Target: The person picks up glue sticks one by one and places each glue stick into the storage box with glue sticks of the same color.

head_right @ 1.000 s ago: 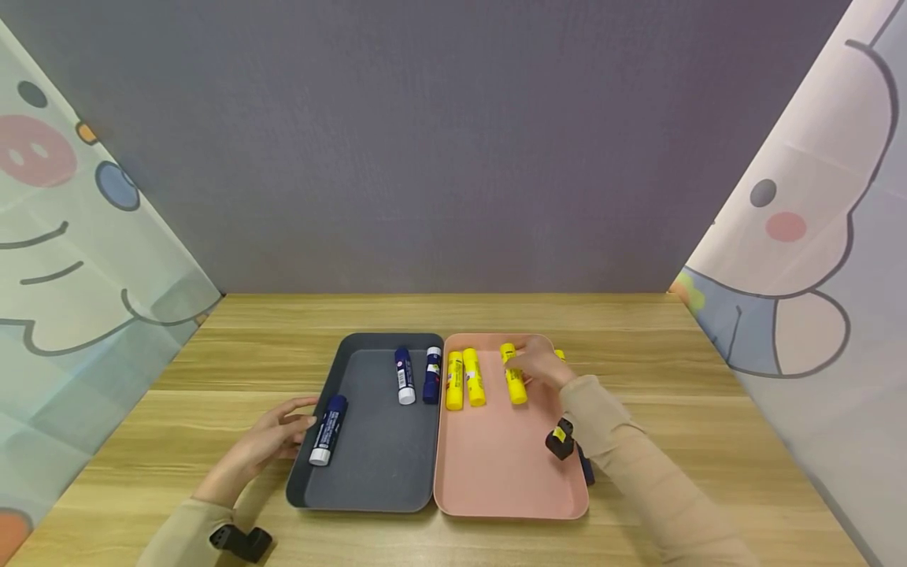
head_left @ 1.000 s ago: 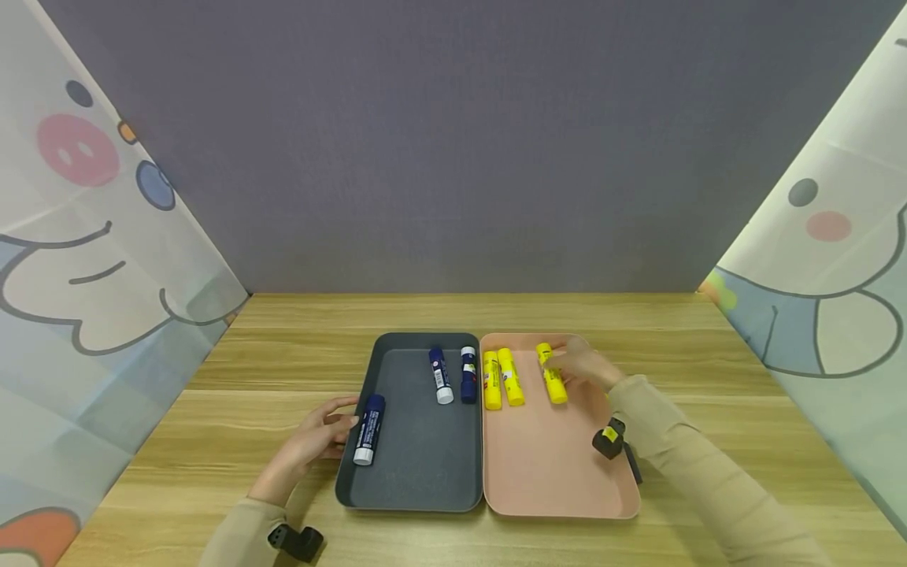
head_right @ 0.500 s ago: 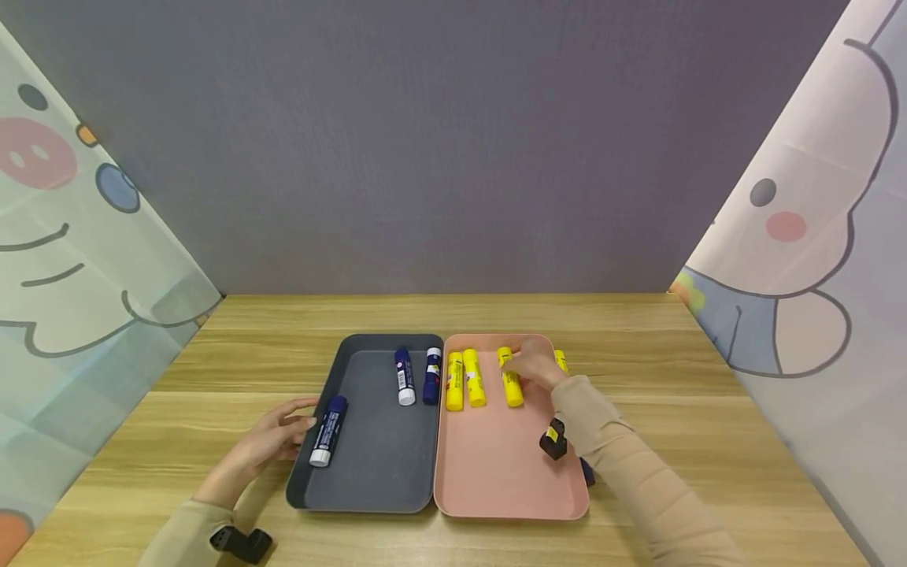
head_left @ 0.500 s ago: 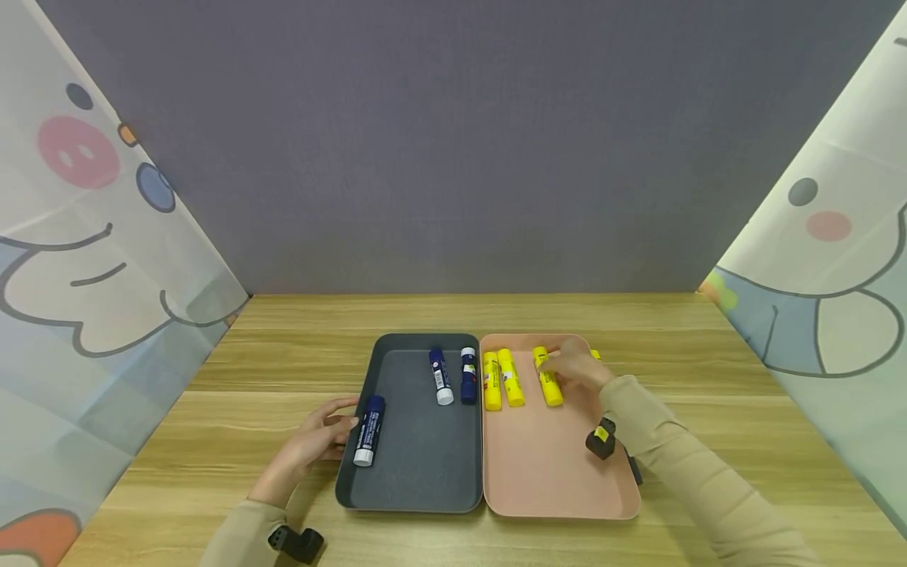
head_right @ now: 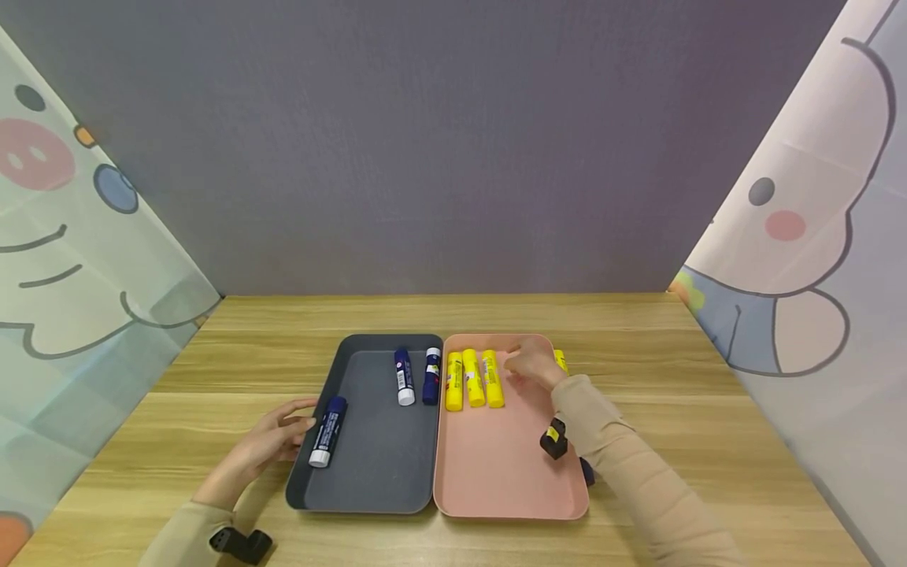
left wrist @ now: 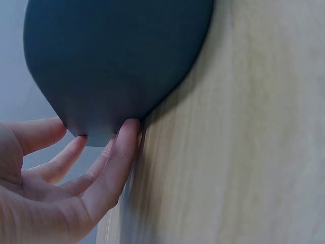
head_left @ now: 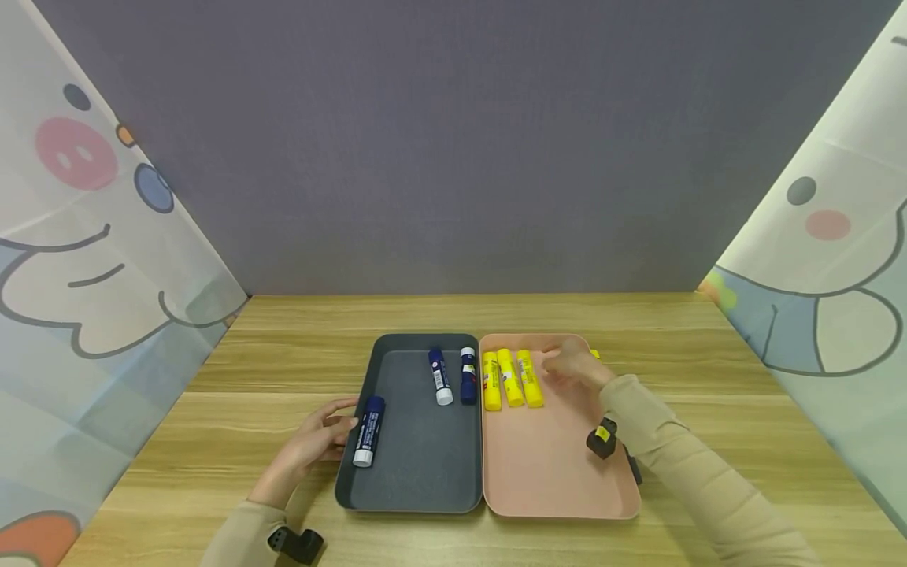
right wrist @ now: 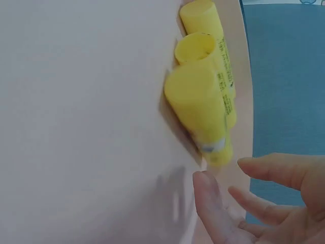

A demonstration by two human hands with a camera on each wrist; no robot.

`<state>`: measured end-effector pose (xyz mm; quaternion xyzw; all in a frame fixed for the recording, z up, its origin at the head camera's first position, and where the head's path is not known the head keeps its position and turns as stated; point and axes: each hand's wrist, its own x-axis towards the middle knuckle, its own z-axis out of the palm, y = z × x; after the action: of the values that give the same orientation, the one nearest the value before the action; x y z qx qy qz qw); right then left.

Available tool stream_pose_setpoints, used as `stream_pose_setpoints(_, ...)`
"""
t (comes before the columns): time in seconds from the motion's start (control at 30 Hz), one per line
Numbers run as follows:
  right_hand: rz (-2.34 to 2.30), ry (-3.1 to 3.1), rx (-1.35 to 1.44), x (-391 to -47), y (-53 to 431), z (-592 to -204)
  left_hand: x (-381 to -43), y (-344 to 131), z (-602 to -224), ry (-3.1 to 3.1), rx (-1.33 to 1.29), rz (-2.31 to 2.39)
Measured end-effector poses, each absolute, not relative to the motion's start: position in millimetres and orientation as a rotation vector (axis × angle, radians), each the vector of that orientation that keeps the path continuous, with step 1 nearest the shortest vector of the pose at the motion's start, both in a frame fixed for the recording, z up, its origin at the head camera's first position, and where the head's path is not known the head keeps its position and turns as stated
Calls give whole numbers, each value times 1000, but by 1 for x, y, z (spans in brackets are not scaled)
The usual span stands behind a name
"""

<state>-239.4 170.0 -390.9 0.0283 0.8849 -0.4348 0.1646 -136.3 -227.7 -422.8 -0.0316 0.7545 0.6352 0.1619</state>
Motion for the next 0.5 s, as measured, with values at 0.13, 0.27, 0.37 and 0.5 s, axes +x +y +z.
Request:
stream_pose_setpoints(0.13,-1216,2512,15,-238,173,-387,-136,-228,-423,2153,-93,1814)
stream_pose_setpoints(0.27,-1229,2474,-77,-234,178,-381,-136,-227,-422,2149,-89,1812)
stream_pose_setpoints(0.37,-1224,2461,-150,-230,182,-375,-135,-227,-422,2152,-82,1808)
stream_pose_setpoints(0.5,-1233,2452,-218,-225,188,-370,-136,-227,-421,2156,-82,1806)
